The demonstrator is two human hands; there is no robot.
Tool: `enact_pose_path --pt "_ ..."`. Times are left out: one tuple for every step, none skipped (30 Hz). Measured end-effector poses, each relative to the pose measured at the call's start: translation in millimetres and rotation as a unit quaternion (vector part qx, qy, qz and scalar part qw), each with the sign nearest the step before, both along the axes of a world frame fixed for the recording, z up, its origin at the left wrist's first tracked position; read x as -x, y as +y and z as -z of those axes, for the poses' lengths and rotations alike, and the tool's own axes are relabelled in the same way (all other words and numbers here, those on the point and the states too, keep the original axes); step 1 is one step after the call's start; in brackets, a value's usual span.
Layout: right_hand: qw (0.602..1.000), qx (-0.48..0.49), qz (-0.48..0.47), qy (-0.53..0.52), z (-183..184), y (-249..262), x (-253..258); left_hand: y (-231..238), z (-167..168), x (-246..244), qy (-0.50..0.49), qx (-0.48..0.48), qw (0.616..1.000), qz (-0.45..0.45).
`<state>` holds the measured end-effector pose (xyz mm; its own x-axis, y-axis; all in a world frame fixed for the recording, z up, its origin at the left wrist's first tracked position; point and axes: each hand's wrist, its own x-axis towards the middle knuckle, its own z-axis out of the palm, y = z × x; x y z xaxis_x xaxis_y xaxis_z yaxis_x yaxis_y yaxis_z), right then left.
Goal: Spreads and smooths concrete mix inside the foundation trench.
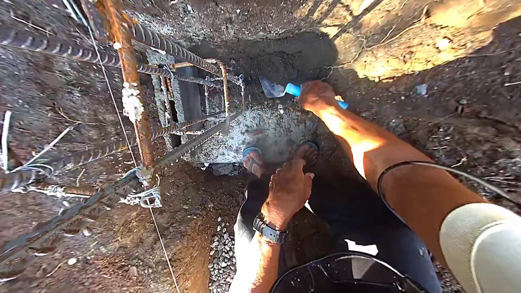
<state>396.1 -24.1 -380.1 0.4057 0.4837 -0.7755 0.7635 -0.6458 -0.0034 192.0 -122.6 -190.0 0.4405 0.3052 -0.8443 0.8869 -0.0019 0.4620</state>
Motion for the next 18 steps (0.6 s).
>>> enact_pose_path --pt "1.000 -0.005 0.009 -0.017 -2 0 1 0 0 -2 0.000 0.001 1.000 0.001" --pt "0.999 -0.009 0.020 -0.028 -2 0 0 0 -1 -4 0.001 0.001 1.000 0.003" --pt "0.999 -0.012 0.031 -0.036 -1 0 -3 0 -2 -6 0.002 0.004 1.000 0.006" --pt "0.998 -0.011 0.039 -0.039 0 0 -3 0 -3 -7 0.002 0.006 1.000 0.010" --pt "0.998 -0.014 0.044 -0.044 1 1 -2 0 -3 -9 0.001 0.007 1.000 0.012" --pt "0.998 -0.019 0.044 -0.050 0 -1 -1 -3 -4 -10 -0.001 0.010 1.000 0.014" --pt "0.997 -0.026 0.044 -0.055 -2 0 -1 -4 -3 -10 -0.004 0.009 1.000 0.016" --pt "0.997 -0.035 0.044 -0.060 -3 4 -2 -4 -2 -10 -0.003 0.007 1.000 0.018" --pt "0.996 -0.041 0.044 -0.065 -5 10 -2 -4 -3 -8 0.000 0.008 1.000 0.018" --pt "0.996 -0.038 0.042 -0.066 -7 14 -1 -4 -3 -7 0.003 0.008 1.000 0.017" --pt "0.996 -0.034 0.042 -0.066 -8 20 -3 -3 -2 -7 0.004 0.005 1.000 0.017" --pt "0.997 -0.028 0.040 -0.068 -7 24 -4 -2 -2 -7 0.004 0.002 1.000 0.018" --pt "0.997 -0.024 0.033 -0.071 -4 25 -4 -2 -3 -8 0.004 0.001 1.000 0.018" --pt "0.997 -0.028 0.026 -0.073 -2 27 -4 -1 -3 -9 0.003 0.001 1.000 0.018" --pt "0.996 -0.037 0.021 -0.073 0 27 -5 0 -3 -10 0.002 0.004 1.000 0.020" --pt "0.996 -0.047 0.021 -0.070 0 24 -4 -1 -4 -11 0.000 0.009 1.000 0.020" --pt "0.996 -0.059 0.018 -0.070 -1 19 -4 -1 -4 -11 0.000 0.009 1.000 0.016" --pt "0.995 -0.073 0.016 -0.071 -2 21 -6 1 -3 -10 -0.001 0.004 1.000 0.009"
